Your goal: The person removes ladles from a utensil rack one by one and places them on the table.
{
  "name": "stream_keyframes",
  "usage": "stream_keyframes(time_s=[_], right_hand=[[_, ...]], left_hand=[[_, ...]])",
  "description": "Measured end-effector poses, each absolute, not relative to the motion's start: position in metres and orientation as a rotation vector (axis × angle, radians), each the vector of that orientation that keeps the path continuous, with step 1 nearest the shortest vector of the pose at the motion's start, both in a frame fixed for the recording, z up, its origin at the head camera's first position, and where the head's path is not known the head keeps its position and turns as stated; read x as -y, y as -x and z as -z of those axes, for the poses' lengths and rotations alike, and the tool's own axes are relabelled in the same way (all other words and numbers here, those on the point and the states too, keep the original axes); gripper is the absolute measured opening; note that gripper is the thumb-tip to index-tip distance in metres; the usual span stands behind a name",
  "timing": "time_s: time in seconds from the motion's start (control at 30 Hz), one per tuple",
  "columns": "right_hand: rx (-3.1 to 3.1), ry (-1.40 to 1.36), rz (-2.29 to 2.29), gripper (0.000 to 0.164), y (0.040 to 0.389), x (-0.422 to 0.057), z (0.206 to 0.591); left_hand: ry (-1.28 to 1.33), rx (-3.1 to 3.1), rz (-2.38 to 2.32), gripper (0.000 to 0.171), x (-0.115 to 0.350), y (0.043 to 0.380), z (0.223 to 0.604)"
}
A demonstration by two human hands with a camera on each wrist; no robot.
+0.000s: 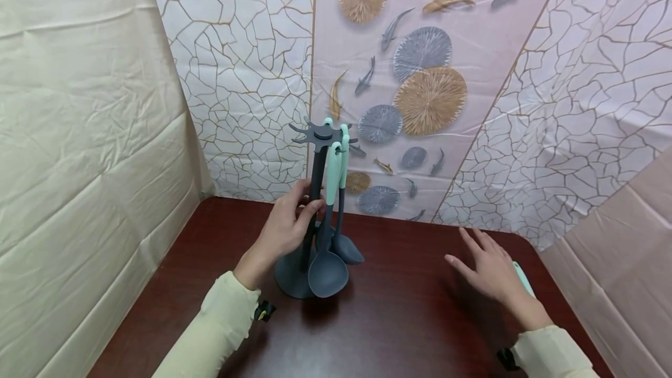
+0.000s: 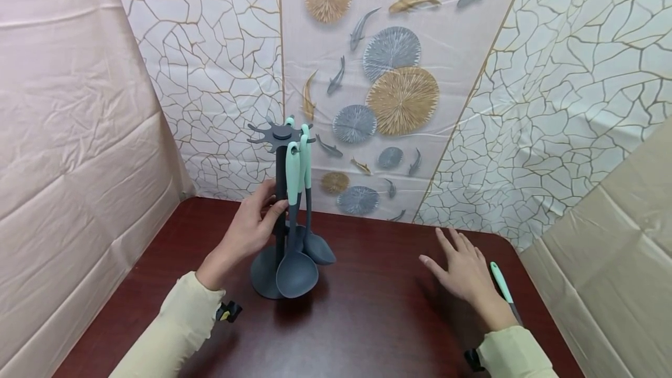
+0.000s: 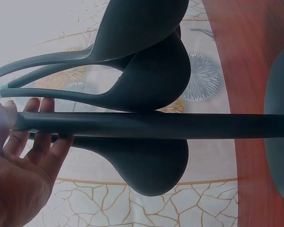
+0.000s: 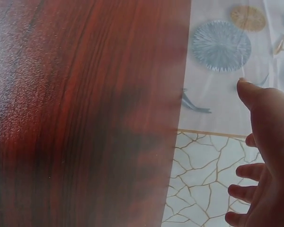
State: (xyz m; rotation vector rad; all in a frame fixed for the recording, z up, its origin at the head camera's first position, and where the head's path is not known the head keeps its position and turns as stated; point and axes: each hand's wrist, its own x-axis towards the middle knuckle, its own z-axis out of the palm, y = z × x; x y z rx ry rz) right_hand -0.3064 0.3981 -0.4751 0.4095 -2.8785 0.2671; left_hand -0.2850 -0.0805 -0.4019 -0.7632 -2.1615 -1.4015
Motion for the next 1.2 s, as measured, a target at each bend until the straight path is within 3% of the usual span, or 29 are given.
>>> stream_keyframes(time_s=[1.2], right_hand=[[2.713,-0.532,-0.367,0.084,0.306,-0.365,0.477]], left_hand=[[0.744,2.176,1.389,0.03,0.081,0.285,0.403]])
